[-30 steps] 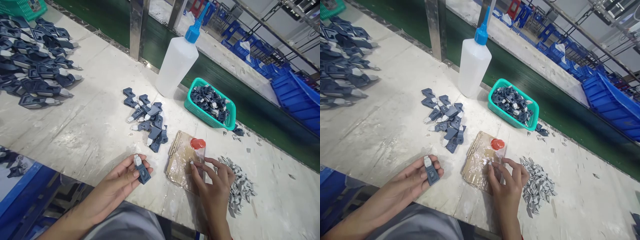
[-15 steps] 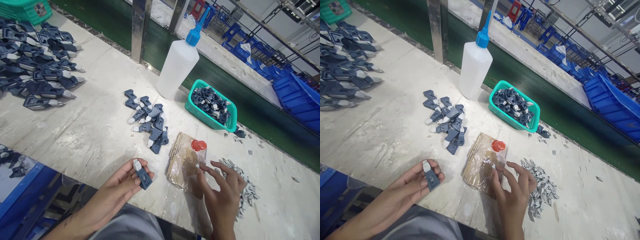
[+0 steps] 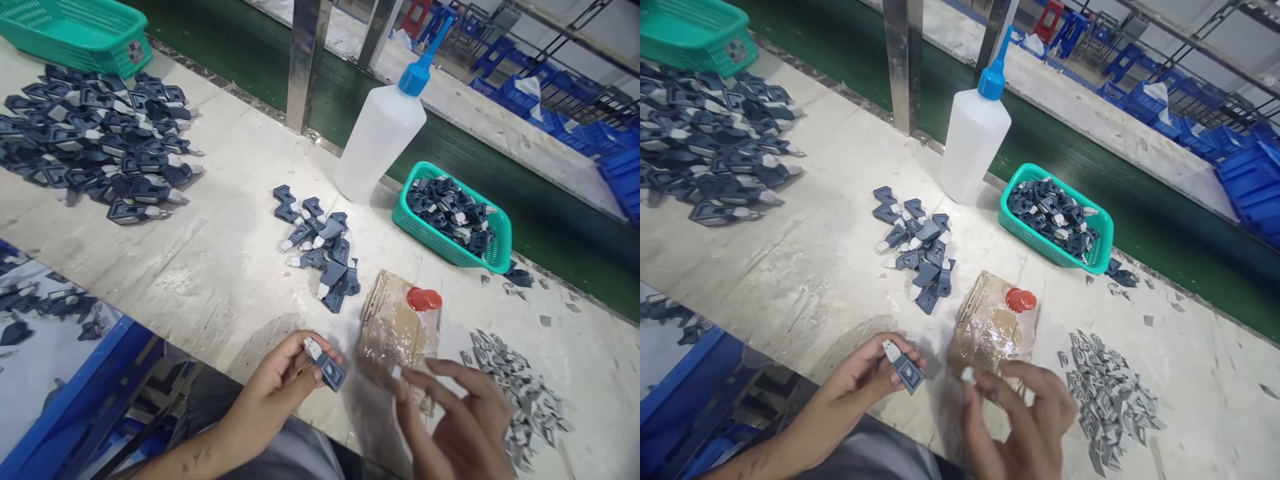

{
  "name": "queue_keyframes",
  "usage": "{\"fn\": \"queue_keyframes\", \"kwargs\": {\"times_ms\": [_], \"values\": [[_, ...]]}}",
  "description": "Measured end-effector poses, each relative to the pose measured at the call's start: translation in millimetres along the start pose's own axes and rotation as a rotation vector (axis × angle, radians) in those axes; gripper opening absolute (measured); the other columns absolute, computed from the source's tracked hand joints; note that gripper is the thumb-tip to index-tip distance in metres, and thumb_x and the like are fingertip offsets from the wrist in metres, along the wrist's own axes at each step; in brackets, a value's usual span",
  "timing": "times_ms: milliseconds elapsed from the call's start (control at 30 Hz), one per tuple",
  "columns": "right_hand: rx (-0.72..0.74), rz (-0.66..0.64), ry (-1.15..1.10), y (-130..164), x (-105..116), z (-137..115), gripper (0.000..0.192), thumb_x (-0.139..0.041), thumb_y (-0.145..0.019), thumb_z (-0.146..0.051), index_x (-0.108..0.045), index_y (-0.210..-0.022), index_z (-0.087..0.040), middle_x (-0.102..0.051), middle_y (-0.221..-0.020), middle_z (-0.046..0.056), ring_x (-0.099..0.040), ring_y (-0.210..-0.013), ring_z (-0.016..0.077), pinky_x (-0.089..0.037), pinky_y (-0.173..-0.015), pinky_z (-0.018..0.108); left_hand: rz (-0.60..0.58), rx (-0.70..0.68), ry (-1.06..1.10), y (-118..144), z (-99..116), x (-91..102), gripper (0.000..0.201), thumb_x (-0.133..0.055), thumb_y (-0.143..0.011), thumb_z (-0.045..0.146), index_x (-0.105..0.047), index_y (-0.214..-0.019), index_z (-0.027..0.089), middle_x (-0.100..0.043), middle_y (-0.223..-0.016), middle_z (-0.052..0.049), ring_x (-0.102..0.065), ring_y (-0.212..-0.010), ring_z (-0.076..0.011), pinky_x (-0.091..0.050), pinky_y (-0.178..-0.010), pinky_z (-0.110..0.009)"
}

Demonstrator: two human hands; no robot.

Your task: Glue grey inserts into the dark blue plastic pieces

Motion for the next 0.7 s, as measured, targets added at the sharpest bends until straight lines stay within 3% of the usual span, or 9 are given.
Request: {"fn": "queue_keyframes", "kwargs": {"times_ms": [167,367,633,700], "values": [[0.047,-0.092,-0.208,11.9,-20.5,-27.0,0.013,-0.065,-0.074,-0.016,-0.059,-0.085,-0.020,-0.051,-0.091,0.006,-0.046,-0.090,0.0200,-0.036,-0.076,0.036,0.006,-0.009,-0.101,3.4,2.8,-3.2,0.011,-0.052,-0.086,0.024,-0.058,-0.094,0.027,-0.060,-0.092,0.002,-0.054,-0.091,-0.0157,-0.038,-0.081,-0.027],[0.034,-0.148,-0.187,15.8,-29.4,-24.4,0.010,-0.062,-0.077,-0.017,-0.059,-0.086,-0.020,-0.050,-0.092,0.006,-0.045,-0.092,0.0190,-0.036,-0.078,0.035,0.011,-0.043,-0.134,2.7,3.8,-3.2,0.014,-0.050,-0.086,0.018,-0.057,-0.094,0.026,-0.057,-0.088,0.003,-0.051,-0.083,-0.0137,-0.037,-0.074,-0.024],[0.227,-0.191,-0.027,16.4,-27.2,-36.6,0.014,-0.064,-0.075,-0.009,-0.059,-0.085,-0.017,-0.054,-0.094,0.006,-0.046,-0.092,0.0191,-0.035,-0.080,0.035,0.052,-0.053,-0.144,4.2,2.2,-2.4,0.015,-0.048,-0.086,0.017,-0.060,-0.091,0.024,-0.059,-0.083,0.003,-0.051,-0.076,-0.0127,-0.038,-0.068,-0.022],[0.201,-0.192,-0.021,20.3,-25.1,-41.0,0.021,-0.061,-0.075,-0.007,-0.061,-0.093,-0.018,-0.056,-0.098,0.006,-0.047,-0.095,0.0193,-0.037,-0.083,0.035,0.049,-0.067,-0.141,4.0,3.0,-2.3,0.014,-0.050,-0.086,0.019,-0.061,-0.092,0.025,-0.060,-0.085,0.003,-0.053,-0.080,-0.0121,-0.039,-0.072,-0.021]]}}
Point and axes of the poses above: each hand's wrist, its own y-axis away from the middle knuckle, its own x-axis out of the back of the hand, z = x × y, the point moved 2 cm from there along -y, towards the middle knuckle
